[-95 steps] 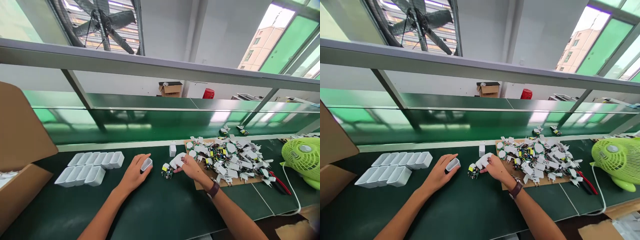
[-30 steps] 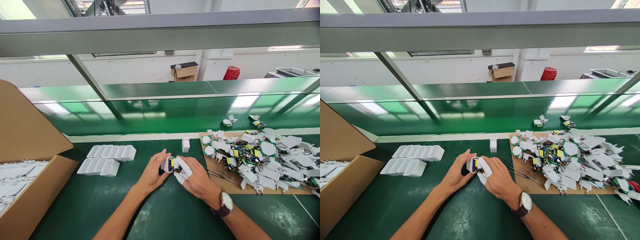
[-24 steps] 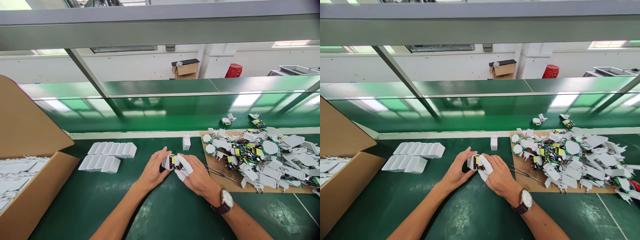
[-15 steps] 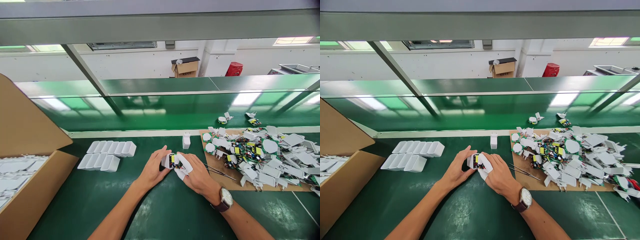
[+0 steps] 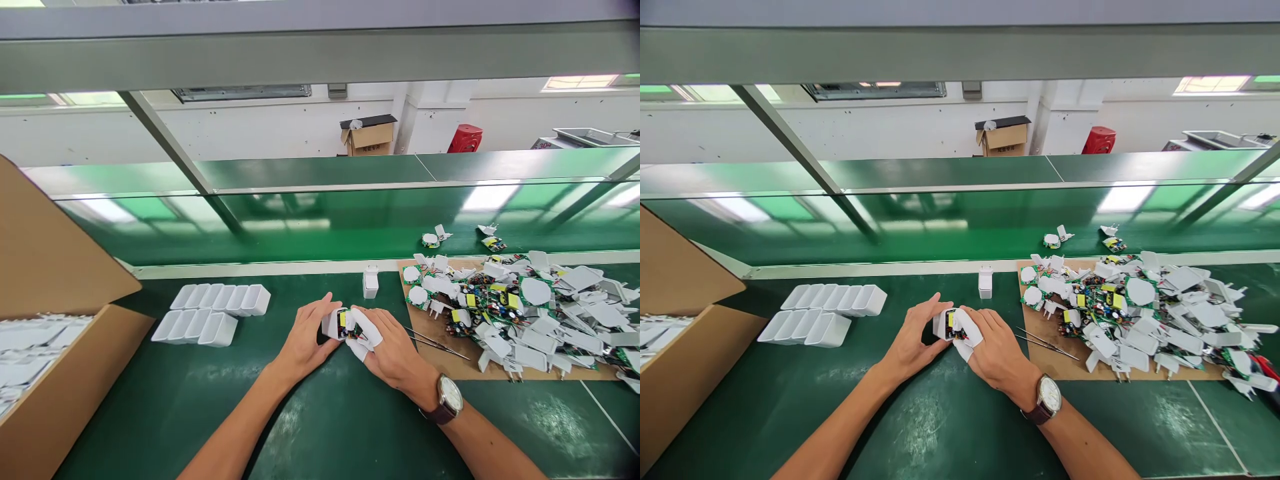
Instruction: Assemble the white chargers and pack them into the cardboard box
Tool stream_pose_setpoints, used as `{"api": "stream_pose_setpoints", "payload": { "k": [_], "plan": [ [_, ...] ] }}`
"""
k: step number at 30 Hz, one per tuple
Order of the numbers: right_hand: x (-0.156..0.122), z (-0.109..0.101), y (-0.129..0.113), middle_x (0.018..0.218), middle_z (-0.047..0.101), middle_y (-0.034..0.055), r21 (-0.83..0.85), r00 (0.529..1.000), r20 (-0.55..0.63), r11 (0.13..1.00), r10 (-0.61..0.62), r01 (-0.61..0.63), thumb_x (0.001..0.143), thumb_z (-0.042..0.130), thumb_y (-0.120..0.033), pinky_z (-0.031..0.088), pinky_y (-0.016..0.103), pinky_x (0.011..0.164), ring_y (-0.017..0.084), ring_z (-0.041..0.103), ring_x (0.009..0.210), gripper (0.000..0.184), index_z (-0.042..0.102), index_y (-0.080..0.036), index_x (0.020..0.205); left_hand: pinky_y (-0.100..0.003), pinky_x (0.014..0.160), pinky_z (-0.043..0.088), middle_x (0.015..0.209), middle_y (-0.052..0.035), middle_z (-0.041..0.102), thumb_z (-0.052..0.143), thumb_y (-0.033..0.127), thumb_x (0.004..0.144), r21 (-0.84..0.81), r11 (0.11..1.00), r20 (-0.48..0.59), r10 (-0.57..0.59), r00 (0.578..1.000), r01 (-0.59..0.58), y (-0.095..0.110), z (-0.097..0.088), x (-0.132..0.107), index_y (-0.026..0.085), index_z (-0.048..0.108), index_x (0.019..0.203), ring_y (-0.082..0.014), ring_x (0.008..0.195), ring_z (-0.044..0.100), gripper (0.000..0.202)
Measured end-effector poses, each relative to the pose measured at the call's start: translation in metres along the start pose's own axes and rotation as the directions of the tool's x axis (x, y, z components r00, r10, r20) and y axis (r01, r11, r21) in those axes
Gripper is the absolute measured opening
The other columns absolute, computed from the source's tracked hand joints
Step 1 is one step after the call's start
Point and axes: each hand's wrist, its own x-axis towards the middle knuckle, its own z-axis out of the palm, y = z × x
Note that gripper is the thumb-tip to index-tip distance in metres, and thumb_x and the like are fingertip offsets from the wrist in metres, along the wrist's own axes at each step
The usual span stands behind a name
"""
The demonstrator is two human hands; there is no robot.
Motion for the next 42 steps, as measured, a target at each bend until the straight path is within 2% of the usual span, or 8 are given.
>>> {"api": "stream_pose_setpoints", "payload": {
  "k": [4, 9, 13, 17, 25, 31, 39, 42],
  "plan": [
    [-0.003, 0.001, 0.004, 0.118, 0.071, 0.0146, 0.168, 0.994, -0.002, 0.98, 0.105, -0.104, 0.1, 0.061, -0.034, 0.062, 0.046, 0.084, 0.028, 0.07, 0.1, 0.056, 0.041, -0.02, 0.151, -0.057, 0.107, 0.051, 0.146, -0.0126, 0.062, 0.071, 0.024, 0.093, -0.197, 0.976, 0.121, -0.072, 0.99, 0.095, 0.003, 0.002, 0.0, 0.035, 0.008, 0.165, -0.0316, 0.132, 0.06, 0.096],
    [-0.005, 0.001, 0.012, 0.116, 0.07, 0.0092, 0.316, 0.979, -0.019, 0.93, 0.202, -0.185, 0.101, 0.054, -0.019, 0.062, 0.042, 0.09, 0.022, 0.069, 0.104, 0.032, 0.062, -0.028, 0.131, -0.048, 0.103, 0.058, 0.153, -0.0131, 0.057, 0.064, 0.02, 0.094, -0.531, 0.812, 0.233, -0.138, 0.963, 0.245, 0.001, 0.004, -0.001, 0.036, 0.019, 0.164, -0.0261, 0.128, 0.067, 0.084],
    [-0.005, 0.007, 0.016, 0.14, 0.061, 0.0125, 0.283, 0.988, 0.091, 0.948, 0.121, -0.142, 0.098, 0.059, -0.018, 0.058, 0.047, 0.104, 0.026, 0.063, 0.126, 0.042, 0.058, -0.027, 0.139, -0.051, 0.108, 0.054, 0.15, -0.0174, 0.058, 0.063, 0.026, 0.098, -0.667, 0.69, 0.195, -0.203, 0.959, 0.282, 0.003, -0.001, -0.001, 0.03, 0.03, 0.162, -0.0287, 0.131, 0.065, 0.072],
    [-0.005, 0.016, 0.019, 0.131, 0.065, 0.0111, 0.252, 0.99, 0.126, 0.964, 0.055, -0.086, 0.101, 0.057, -0.019, 0.062, 0.042, 0.097, 0.023, 0.068, 0.115, 0.043, 0.053, -0.029, 0.143, -0.054, 0.111, 0.05, 0.157, -0.0175, 0.051, 0.06, 0.038, 0.102, -0.716, 0.61, 0.219, -0.266, 0.939, 0.34, 0.006, -0.005, -0.001, 0.031, 0.029, 0.162, -0.031, 0.136, 0.06, 0.068],
    [-0.003, 0.021, 0.016, 0.124, 0.064, 0.0127, 0.201, 1.0, -0.008, 0.98, 0.008, -0.006, 0.099, 0.056, -0.013, 0.064, 0.038, 0.09, 0.023, 0.071, 0.107, 0.042, 0.056, -0.027, 0.139, -0.053, 0.114, 0.048, 0.156, -0.0188, 0.052, 0.073, 0.039, 0.093, -0.669, 0.676, 0.107, -0.322, 0.941, 0.308, 0.009, -0.004, -0.001, 0.03, 0.023, 0.163, -0.0294, 0.131, 0.063, 0.086],
    [-0.012, 0.035, 0.019, 0.116, 0.064, 0.0111, 0.209, 0.992, 0.113, 0.974, 0.063, -0.086, 0.096, 0.055, -0.015, 0.064, 0.036, 0.081, 0.022, 0.07, 0.095, 0.032, 0.06, -0.024, 0.127, -0.054, 0.116, 0.045, 0.149, -0.0184, 0.059, 0.073, 0.039, 0.092, -0.672, 0.666, 0.117, -0.336, 0.934, 0.324, 0.012, 0.001, 0.001, 0.028, 0.019, 0.163, -0.0274, 0.129, 0.064, 0.09],
    [-0.007, 0.024, 0.016, 0.12, 0.063, 0.0125, 0.228, 0.995, 0.058, 0.97, 0.077, -0.088, 0.094, 0.053, -0.008, 0.063, 0.04, 0.089, 0.024, 0.067, 0.105, 0.038, 0.059, -0.024, 0.129, -0.053, 0.12, 0.04, 0.153, -0.0157, 0.054, 0.081, 0.033, 0.087, -0.599, 0.775, 0.006, -0.248, 0.969, 0.201, 0.012, 0.004, -0.003, 0.033, 0.008, 0.164, -0.0289, 0.142, 0.052, 0.106],
    [-0.005, 0.025, 0.017, 0.115, 0.063, 0.0111, 0.228, 0.989, 0.135, 0.969, 0.064, -0.094, 0.095, 0.054, -0.01, 0.064, 0.037, 0.082, 0.022, 0.068, 0.097, 0.033, 0.061, -0.024, 0.123, -0.048, 0.112, 0.048, 0.136, -0.0115, 0.066, 0.075, 0.03, 0.091, -0.542, 0.817, -0.046, -0.266, 0.963, 0.199, 0.013, 0.008, -0.003, 0.032, 0.015, 0.163, -0.0251, 0.127, 0.063, 0.093]
  ]
}}
